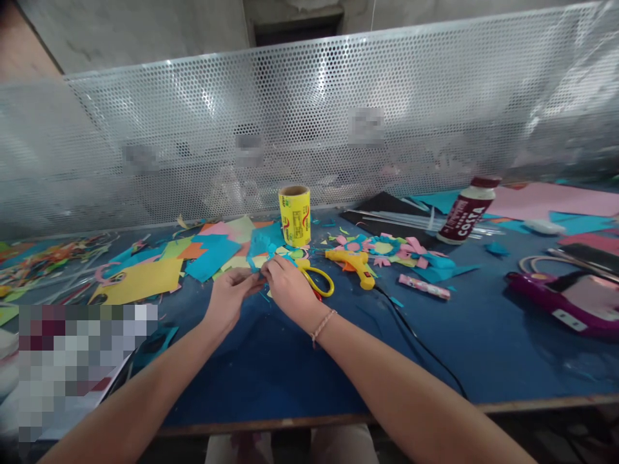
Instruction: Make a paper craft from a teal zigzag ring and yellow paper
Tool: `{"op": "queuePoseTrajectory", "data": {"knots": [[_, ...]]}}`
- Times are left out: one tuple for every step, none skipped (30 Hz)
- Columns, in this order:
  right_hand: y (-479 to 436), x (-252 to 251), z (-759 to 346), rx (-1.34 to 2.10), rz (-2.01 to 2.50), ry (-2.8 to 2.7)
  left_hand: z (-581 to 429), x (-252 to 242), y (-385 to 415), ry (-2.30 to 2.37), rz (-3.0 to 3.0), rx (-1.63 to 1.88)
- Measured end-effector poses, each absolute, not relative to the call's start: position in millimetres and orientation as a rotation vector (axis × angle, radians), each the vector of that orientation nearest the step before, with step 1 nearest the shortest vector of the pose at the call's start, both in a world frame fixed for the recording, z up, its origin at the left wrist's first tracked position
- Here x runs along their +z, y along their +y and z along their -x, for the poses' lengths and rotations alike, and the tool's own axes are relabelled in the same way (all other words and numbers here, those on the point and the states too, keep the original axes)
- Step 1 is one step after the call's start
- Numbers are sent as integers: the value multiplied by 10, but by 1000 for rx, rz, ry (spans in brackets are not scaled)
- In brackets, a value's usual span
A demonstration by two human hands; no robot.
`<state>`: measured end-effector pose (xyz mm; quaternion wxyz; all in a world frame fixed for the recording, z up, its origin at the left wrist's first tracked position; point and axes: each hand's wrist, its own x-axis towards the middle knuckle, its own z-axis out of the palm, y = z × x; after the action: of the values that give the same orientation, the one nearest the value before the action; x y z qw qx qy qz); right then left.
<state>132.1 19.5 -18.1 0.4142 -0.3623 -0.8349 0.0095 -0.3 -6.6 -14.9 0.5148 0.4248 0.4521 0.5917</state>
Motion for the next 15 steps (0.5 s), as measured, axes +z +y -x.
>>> {"op": "queuePoseTrajectory", "data": {"knots": [[198,-186,-1321,27,908,-2102,4,-149,-65,1085,-1023,1420],[201,-190,-1321,34,905,-2104,6,-150,-64,1088,-1026,1420],[203,-192,-1322,44,902,-2104,7,-151,-63,1095,-1031,1423],[204,-193,-1322,56,899,-2102,8,-153,-63,1105,-1039,1426],[205,-192,-1322,70,894,-2097,8,-154,-63,1116,-1051,1429],[205,-190,-1323,85,886,-2087,8,-155,-64,1126,-1065,1431],[204,-187,-1323,101,875,-2074,8,-155,-65,1134,-1077,1431],[203,-184,-1324,116,861,-2058,8,-155,-66,1139,-1086,1429],[203,-180,-1325,132,848,-2042,7,-155,-67,1142,-1093,1425],[202,-176,-1327,148,838,-2029,7,-153,-69,1143,-1098,1421],[200,-172,-1329,163,832,-2020,8,-152,-69,1145,-1101,1419],[198,-168,-1331,178,830,-2016,8,-150,-70,1148,-1102,1416],[196,-163,-1334,192,831,-2015,10,-148,-70,1151,-1102,1416],[194,-158,-1337,200,834,-2018,11,-146,-70,1153,-1100,1416],[190,-154,-1339,205,836,-2024,12,-144,-70,1153,-1095,1419]]}}
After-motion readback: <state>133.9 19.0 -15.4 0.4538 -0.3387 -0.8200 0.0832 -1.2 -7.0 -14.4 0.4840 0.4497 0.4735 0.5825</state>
